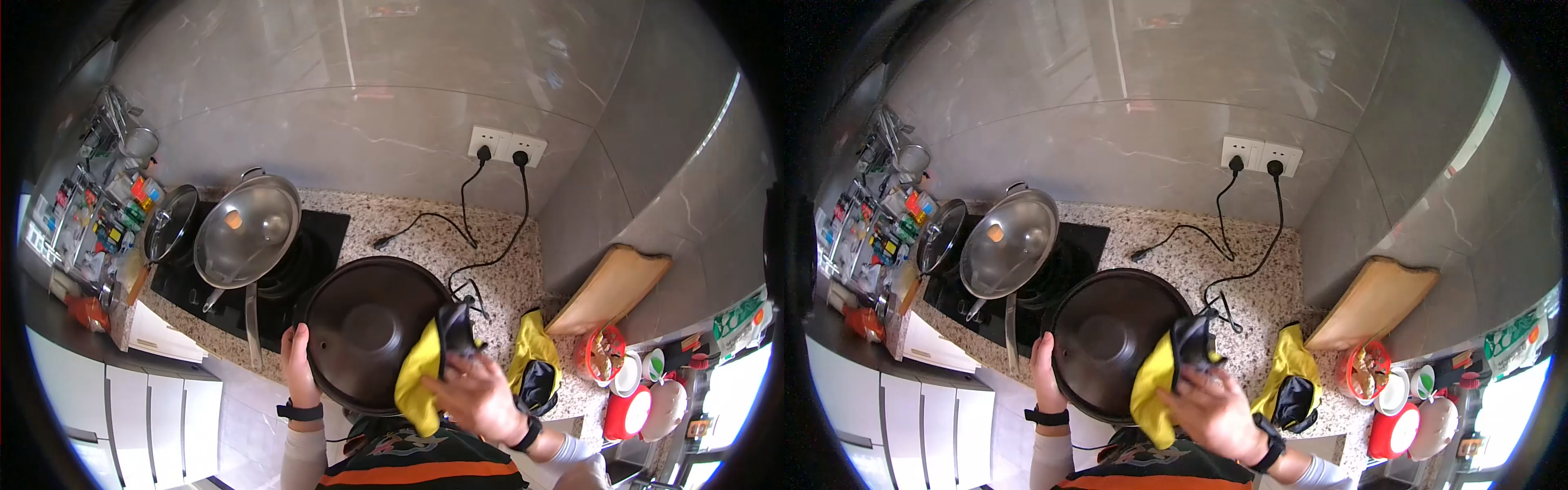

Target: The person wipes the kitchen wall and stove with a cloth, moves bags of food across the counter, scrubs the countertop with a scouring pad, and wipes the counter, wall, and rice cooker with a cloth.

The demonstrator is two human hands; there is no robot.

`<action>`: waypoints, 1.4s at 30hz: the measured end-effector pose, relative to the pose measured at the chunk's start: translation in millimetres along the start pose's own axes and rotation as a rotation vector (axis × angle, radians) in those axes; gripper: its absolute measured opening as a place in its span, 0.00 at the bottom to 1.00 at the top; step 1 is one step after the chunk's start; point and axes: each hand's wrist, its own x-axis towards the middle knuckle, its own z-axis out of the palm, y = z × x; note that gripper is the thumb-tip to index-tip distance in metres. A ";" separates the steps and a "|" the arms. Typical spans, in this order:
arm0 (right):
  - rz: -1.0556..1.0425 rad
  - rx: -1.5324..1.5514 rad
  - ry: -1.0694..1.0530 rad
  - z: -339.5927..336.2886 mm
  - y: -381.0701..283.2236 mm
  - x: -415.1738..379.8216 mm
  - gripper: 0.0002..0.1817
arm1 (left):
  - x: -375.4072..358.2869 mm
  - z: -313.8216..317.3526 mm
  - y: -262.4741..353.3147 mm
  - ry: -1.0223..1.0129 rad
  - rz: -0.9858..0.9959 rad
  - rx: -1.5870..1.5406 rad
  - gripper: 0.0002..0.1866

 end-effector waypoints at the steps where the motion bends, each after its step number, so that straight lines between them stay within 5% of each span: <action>1: 0.013 -0.011 -0.049 -1.2 11.8 9.1 0.26 | -0.3 -0.4 -0.6 0.009 0.024 0.044 0.21; 7: 0.107 0.221 -0.107 6.9 63.9 105.9 0.31 | 3.5 -2.1 -5.8 0.031 -0.017 -0.065 0.22; 13: -0.251 0.490 -0.272 57.2 83.1 200.5 0.27 | 13.8 -15.1 -23.9 0.032 -0.025 -0.068 0.26; 15: -0.276 0.482 -0.583 51.1 55.7 225.5 0.23 | 19.2 -23.1 -34.7 0.062 -0.005 -0.071 0.28; 19: -0.446 0.458 -0.826 62.9 22.9 249.4 0.17 | 26.4 -27.9 -43.6 0.088 0.010 -0.049 0.26; 23: -0.573 0.004 -0.517 60.1 -28.8 210.8 0.09 | 22.7 -27.1 -39.8 0.051 0.026 -0.112 0.22; 25: -0.406 -0.111 -0.478 54.4 -62.9 179.0 0.08 | 17.1 -19.4 -32.9 0.065 0.003 -0.180 0.20; 27: -0.566 -0.135 -0.376 56.3 -73.2 148.2 0.08 | 7.3 -13.3 -24.5 0.072 0.411 0.244 0.18; 33: -0.533 0.119 -0.182 28.7 -72.4 77.8 0.15 | 28.1 -37.4 -48.8 -0.048 0.251 0.114 0.20; 37: -0.544 0.270 -0.363 10.1 -54.5 36.1 0.18 | 26.0 -26.2 -41.8 0.059 0.130 0.023 0.22; 42: -0.248 0.313 -0.234 -15.2 -16.1 8.3 0.20 | 11.5 -18.0 -24.1 0.055 0.062 -0.074 0.24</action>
